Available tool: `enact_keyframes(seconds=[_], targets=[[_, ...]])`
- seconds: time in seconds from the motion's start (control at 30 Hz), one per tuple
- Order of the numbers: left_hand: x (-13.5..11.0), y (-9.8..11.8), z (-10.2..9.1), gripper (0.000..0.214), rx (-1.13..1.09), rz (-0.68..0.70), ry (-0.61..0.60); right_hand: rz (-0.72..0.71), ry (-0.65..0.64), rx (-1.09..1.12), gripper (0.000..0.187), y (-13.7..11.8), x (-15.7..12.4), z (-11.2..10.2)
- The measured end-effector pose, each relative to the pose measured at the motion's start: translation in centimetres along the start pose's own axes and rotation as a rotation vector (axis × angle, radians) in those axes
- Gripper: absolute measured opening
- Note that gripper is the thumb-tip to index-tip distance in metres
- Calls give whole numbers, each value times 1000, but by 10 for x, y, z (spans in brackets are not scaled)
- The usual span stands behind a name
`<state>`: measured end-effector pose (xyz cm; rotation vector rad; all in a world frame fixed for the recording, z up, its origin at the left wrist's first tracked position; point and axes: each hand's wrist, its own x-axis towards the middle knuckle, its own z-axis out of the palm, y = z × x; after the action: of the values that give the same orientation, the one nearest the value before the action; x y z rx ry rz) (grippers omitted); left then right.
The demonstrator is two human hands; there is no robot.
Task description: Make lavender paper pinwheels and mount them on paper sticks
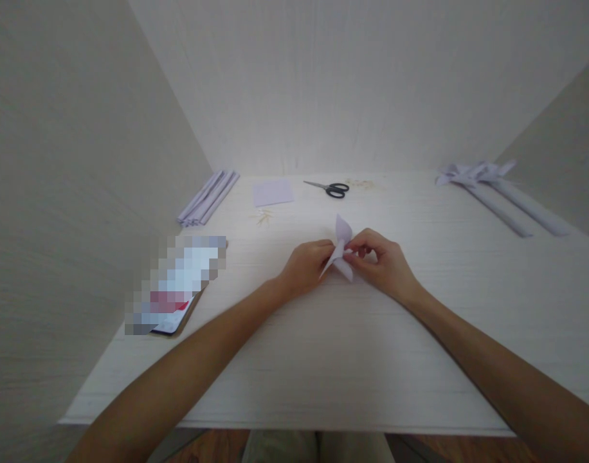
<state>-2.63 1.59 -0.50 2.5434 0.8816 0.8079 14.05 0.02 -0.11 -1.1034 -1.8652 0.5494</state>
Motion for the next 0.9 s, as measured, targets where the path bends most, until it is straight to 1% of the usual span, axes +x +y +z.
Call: enact_keyframes(seconds=[0.13, 0.27, 0.53, 0.73, 0.9], targets=[[-1, 3, -2, 20, 117, -37, -22, 12, -19, -32, 5, -1, 0, -1], [-1, 4, -1, 20, 182, -48, -17, 28, 4, -45, 7, -4, 0, -1], [-2, 1, 0, 22, 162, -54, 11, 90, 59, -35, 6, -3, 0, -2], [-2, -2, -1, 24, 135, -35, 43, 82, 93, -2, 1, 0, 0, -2], [-2, -1, -1, 23, 140, -13, -3, 61, 60, -20, 5, 0, 0, 0]])
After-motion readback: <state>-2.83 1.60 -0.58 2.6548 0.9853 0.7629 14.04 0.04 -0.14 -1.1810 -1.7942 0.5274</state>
